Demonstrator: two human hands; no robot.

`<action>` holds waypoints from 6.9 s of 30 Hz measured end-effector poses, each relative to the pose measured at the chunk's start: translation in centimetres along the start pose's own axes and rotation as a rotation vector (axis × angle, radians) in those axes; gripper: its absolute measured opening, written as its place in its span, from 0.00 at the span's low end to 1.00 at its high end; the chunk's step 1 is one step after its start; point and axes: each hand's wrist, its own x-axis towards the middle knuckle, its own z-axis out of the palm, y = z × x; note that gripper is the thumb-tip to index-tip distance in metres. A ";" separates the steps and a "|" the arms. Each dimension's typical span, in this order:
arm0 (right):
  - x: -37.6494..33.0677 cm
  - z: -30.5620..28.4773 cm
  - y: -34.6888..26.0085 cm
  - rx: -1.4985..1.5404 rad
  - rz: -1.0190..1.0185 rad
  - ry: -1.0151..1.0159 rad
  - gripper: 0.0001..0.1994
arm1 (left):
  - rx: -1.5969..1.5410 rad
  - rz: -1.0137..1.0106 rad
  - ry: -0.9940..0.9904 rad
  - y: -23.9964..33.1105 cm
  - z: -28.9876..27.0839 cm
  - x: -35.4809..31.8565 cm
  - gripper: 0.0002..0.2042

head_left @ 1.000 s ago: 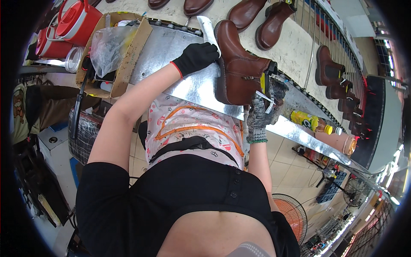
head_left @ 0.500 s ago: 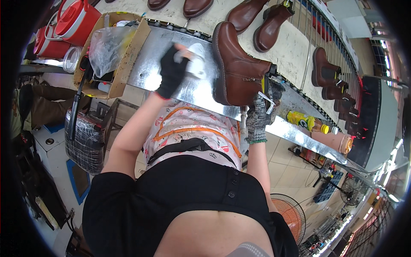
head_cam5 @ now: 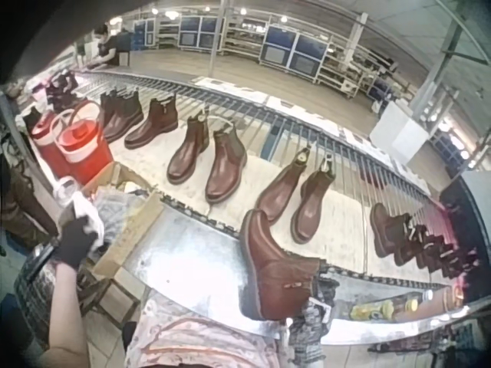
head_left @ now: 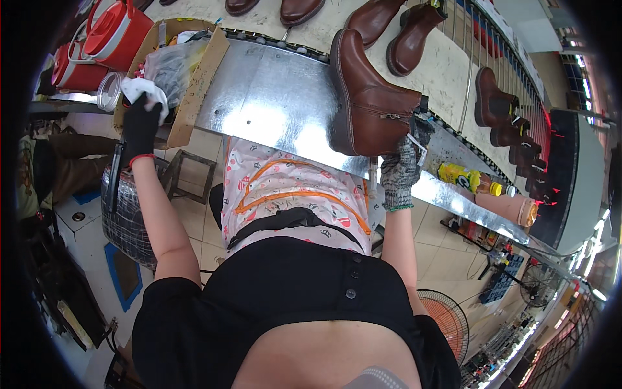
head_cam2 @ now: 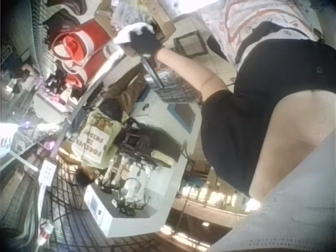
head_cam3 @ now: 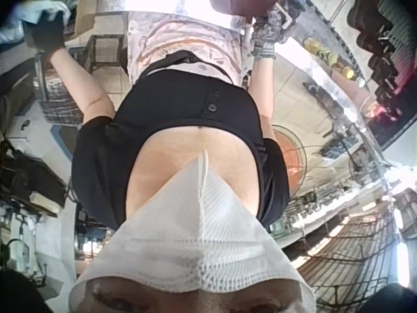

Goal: The person polishes brown leather boots on a conveyor belt using a brush and liquid polish. They pick up each boot, apply the polish with a brush, and wipe the surface with a cloth before placing the boot back on the line.

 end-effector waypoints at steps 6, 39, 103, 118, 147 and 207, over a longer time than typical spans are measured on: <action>-0.9 0.9 -0.1 -0.089 -0.063 0.016 0.15 | -0.034 0.202 -0.214 1.7 1.8 0.2 0.16; -2.2 2.8 0.0 -0.967 -0.479 -0.182 0.26 | -0.894 0.678 -0.509 29.2 7.9 -5.5 0.06; 18.2 1.7 -16.6 -0.217 -0.509 0.353 0.18 | -0.441 1.078 -0.332 34.3 13.4 -6.2 0.36; 0.1 -2.6 -7.0 -0.420 -0.438 -0.133 0.12 | -0.470 1.075 -0.409 35.5 14.1 -6.0 0.25; 26.9 -1.6 -13.6 -1.140 -0.202 0.391 0.41 | -0.811 0.272 -0.423 59.8 23.6 13.9 0.35; -9.2 1.2 -10.3 -0.162 0.042 0.052 0.26 | -2.056 1.363 -0.933 34.7 0.7 7.7 0.45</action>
